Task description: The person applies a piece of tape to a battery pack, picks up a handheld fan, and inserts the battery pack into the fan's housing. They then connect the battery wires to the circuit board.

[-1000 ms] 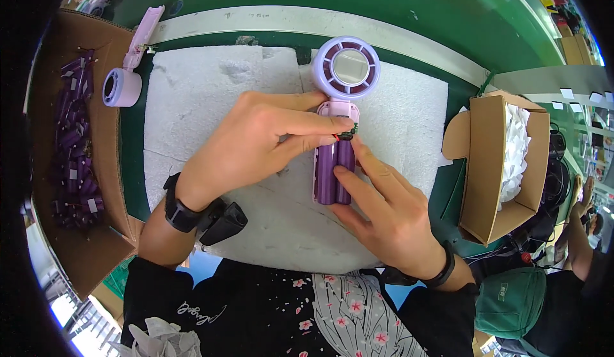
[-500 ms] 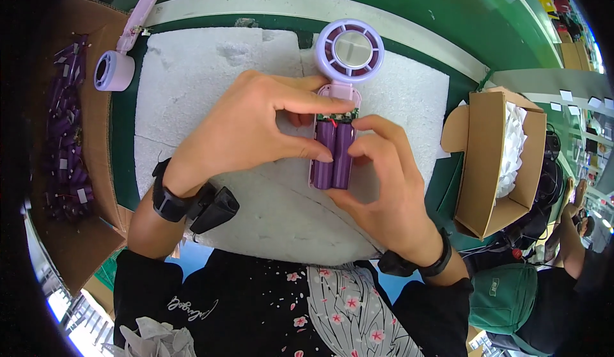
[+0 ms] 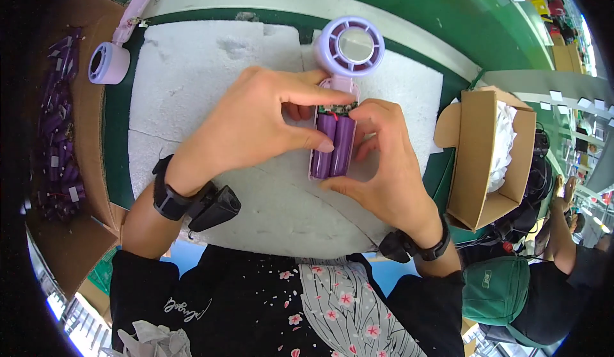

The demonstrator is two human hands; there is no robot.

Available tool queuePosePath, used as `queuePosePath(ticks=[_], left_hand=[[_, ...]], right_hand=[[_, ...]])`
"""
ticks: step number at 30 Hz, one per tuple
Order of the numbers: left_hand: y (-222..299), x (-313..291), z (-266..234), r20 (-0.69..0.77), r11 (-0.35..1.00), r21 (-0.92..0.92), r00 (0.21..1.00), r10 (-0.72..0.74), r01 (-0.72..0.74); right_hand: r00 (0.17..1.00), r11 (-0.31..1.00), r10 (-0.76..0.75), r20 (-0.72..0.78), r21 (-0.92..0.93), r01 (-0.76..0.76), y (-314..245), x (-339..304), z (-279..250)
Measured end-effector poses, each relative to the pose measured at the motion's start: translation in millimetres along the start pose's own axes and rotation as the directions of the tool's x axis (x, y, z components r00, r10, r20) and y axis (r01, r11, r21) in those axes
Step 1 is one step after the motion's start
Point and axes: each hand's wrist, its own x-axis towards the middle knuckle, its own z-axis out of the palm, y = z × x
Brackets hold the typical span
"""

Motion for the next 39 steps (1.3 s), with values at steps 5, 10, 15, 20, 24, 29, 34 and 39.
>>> queuePosePath(ticks=[5,10,15,20,24,29,34,39], left_hand=[[-5,0,6,-0.016,0.999,-0.030,0.999,0.045,-0.045],[-5,-2,9,-0.016,0.999,-0.026,0.999,0.038,-0.039],[-13,0,16,-0.048,0.993,-0.024,0.993,0.111,-0.112],[-15,0,18,-0.059,0.988,0.010,0.986,0.157,-0.157],[-17,0,18,-0.053,0.987,0.024,0.986,0.161,-0.160],[-18,3,22,-0.066,0.978,0.059,0.977,0.203,-0.199],[-22,4,26,-0.099,0.974,0.003,0.969,0.228,-0.229],[-20,5,28,-0.082,0.977,-0.003,0.974,0.212,-0.213]], right_hand=[[0.982,0.982,0.171,-0.080,0.098,-0.163,2,3,-3],[0.983,0.989,0.130,-0.129,-0.056,-0.138,-6,8,-4],[0.983,0.982,0.074,-0.165,-0.158,-0.101,-19,12,4],[0.977,0.950,0.135,-0.166,-0.258,-0.175,-24,18,-1],[0.997,0.946,0.019,-0.069,-0.321,-0.040,-22,22,-5],[0.998,0.936,-0.003,-0.056,-0.352,-0.017,-26,20,2],[0.990,0.943,0.061,-0.123,-0.318,-0.098,-24,20,4],[0.994,0.971,0.056,-0.091,-0.228,-0.075,-16,14,-4]])
